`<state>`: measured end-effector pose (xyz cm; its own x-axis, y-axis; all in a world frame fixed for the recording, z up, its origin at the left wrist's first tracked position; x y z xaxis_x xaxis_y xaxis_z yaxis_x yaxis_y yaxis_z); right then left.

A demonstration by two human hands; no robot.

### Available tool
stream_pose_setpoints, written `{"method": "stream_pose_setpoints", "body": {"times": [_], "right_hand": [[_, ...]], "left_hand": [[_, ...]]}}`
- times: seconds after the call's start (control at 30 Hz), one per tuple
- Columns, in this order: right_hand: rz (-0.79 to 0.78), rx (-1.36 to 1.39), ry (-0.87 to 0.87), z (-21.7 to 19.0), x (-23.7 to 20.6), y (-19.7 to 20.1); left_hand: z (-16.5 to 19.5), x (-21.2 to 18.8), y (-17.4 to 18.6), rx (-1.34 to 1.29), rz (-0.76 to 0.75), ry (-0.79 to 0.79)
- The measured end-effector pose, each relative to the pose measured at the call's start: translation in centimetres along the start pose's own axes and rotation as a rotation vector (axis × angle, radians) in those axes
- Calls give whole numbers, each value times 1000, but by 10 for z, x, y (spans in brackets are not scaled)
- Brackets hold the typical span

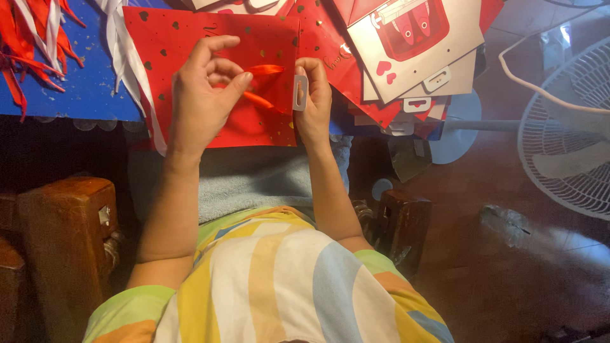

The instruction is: The person assembles red gift bags by threading white and red ribbons through the bag handles and tying them. The person handles multiple bags and ribbons, adjusting and securing the ribbons to complete the assembly.

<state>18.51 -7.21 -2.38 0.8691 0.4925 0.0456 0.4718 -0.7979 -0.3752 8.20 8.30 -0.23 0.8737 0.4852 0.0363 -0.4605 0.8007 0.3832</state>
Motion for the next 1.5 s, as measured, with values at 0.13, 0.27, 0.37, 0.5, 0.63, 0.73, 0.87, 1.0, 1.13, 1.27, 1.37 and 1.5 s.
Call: {"method": "stream_pose_setpoints", "body": {"times": [0.13, 0.27, 0.37, 0.5, 0.63, 0.73, 0.87, 1.0, 1.13, 1.27, 1.37, 1.5], "right_hand": [[28, -18, -49, 3, -2, 2], [-20, -165, 54, -6, -4, 3], [34, -72, 19, 2, -4, 10], [27, 83, -39, 13, -7, 12], [33, 84, -26, 15, -10, 16], [40, -45, 6, 12, -12, 19], [48, -50, 35, 8, -10, 23], [41, 29, 70, 5, -9, 23], [66, 50, 58, 4, -7, 23], [-1, 119, 47, 1, -5, 16], [-138, -26, 43, -4, -5, 3], [-53, -125, -21, -1, -2, 6]], "left_hand": [[-4, 0, -14, -587, -162, 83], [-10, 0, -41, -1191, -299, 239], [-18, 2, -55, -1440, -320, 340], [-28, 7, -59, -1502, -312, 387], [-23, 7, -60, -1382, -366, 276], [-23, 8, -64, -1272, -350, 254], [-24, 8, -64, -1179, -299, 227], [-26, 7, -62, -1193, -288, 207], [-25, 7, -56, -1105, -219, 148], [-11, 8, -40, -573, -17, -66], [4, 5, -31, -135, 69, -197], [6, 10, -32, 170, 109, -119]]}}
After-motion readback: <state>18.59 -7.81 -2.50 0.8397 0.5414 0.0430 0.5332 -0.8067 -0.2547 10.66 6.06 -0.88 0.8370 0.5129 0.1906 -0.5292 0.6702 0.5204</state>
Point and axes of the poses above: each hand's wrist, its own x-axis towards the middle knuckle, its own y-axis out of the back of the hand, z = x × y, the point moved 8 cm from there along x, towards the middle knuckle, and after that the axes turned 15 degrees about x, right-handed, at the moved point
